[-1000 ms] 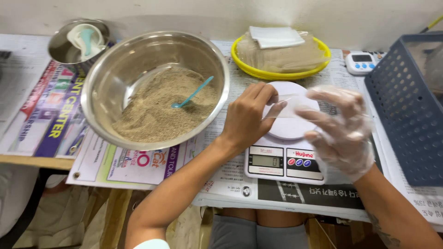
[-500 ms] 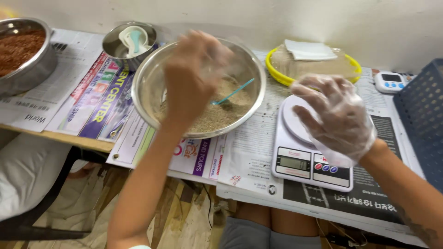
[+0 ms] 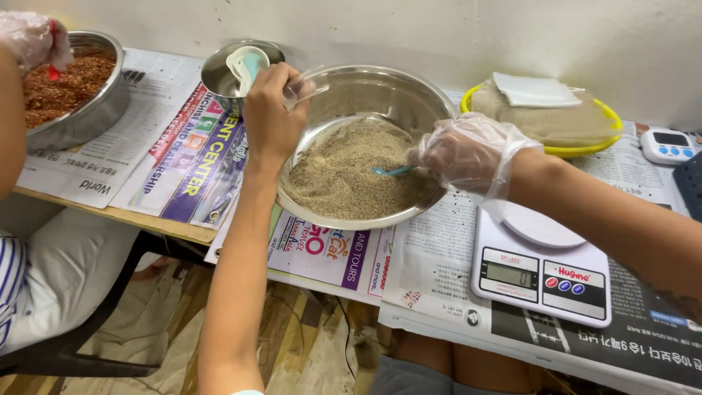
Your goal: Portioning and bagging fine material using a scoop and a digital scale
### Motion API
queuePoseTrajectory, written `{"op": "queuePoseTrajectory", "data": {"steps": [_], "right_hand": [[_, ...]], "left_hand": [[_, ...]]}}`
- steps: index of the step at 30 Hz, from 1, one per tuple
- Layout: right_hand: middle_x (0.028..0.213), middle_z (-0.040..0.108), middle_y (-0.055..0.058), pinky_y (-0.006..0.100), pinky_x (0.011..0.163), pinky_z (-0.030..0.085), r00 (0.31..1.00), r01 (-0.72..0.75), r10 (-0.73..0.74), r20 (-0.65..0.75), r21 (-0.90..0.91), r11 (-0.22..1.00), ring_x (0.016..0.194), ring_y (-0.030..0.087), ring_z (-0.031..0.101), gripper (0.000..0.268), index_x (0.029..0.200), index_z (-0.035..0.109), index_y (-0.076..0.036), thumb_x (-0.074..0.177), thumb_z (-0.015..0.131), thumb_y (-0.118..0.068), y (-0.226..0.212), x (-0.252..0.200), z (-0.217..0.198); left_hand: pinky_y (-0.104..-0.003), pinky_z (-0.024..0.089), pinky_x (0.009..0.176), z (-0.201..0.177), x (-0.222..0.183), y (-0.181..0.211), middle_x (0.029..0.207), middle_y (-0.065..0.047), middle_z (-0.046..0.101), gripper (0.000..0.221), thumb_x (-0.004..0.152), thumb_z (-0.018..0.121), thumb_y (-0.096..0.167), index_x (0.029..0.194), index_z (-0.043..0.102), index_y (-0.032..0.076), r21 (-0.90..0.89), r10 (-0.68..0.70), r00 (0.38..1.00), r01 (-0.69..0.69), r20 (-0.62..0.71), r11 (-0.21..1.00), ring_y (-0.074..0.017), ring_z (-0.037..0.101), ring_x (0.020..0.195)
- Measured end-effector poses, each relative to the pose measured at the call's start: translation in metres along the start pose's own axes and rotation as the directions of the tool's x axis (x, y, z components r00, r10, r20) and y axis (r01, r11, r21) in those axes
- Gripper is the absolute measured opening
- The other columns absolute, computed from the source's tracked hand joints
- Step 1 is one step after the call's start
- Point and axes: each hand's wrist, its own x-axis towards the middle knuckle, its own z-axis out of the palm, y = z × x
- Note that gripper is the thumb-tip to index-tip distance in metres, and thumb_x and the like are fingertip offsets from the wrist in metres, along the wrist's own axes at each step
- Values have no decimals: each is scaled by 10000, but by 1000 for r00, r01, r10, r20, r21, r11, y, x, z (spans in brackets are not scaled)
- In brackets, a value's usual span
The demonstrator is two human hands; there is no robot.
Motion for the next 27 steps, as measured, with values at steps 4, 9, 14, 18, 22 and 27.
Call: {"op": "queuePoseTrajectory", "data": {"steps": [4, 9, 14, 18, 22, 27], "right_hand": [[816, 627, 65, 395, 497, 580, 979, -148, 147, 139, 1, 989, 646, 271, 693, 329, 1146, 660, -247, 1122, 366, -394, 0, 1, -15], [995, 599, 84, 341, 695, 597, 942, -327, 305, 138, 186, 927, 817, 245, 638, 392, 1151, 689, -193, 1093, 388, -437, -9, 0, -53], [1533, 428, 283, 459, 1221, 282, 914, -394, 400, 75, 407, 824, 1453, 436, 386, 658, 1363, 609, -73, 1015, 380, -582, 19, -8, -60], [694, 629, 26, 330, 432, 596, 998, -51, 30, -62, -371, 927, 532, 209, 651, 178, 1145, 619, -208, 1147, 451, -268, 39, 20, -50], [588, 542, -53, 247, 343, 454, 999, 22, 0, 39, -580, 814, 446, 98, 545, 343, 965, 555, -121, 1196, 302, -131, 59, 67, -17], [823, 741, 59, 272, 505, 568, 922, -382, 376, 93, 61, 922, 647, 171, 671, 178, 1049, 769, -143, 1006, 694, -298, 82, 119, 33]], "left_hand": [[-295, 456, 587, 1, -4, -4, 795, -24, 610, 270, 966, 798, 133, 844, 558, 111, -31, 10, 998, -8, 64, 999, -157, 535, 708], [-305, 432, 562, 4, -5, -7, 796, -30, 603, 292, 968, 810, 165, 852, 548, 110, -41, -9, 995, 13, 97, 999, -157, 510, 681], [-342, 426, 583, -1, -4, -3, 790, -31, 609, 307, 960, 814, 146, 834, 537, 105, -66, -12, 993, 20, 119, 998, -182, 538, 698], [-364, 429, 587, 1, -5, -5, 800, -20, 618, 300, 960, 802, 163, 835, 533, 115, -44, -10, 990, 16, 139, 999, -203, 562, 718], [-365, 443, 592, 3, -5, -6, 795, -20, 626, 285, 955, 790, 173, 838, 537, 116, -26, -27, 986, 32, 164, 999, -205, 574, 720], [-375, 475, 605, 3, -4, -7, 801, -29, 647, 242, 939, 785, 158, 850, 564, 120, -1, -58, 977, 59, 204, 998, -212, 601, 729]]}}
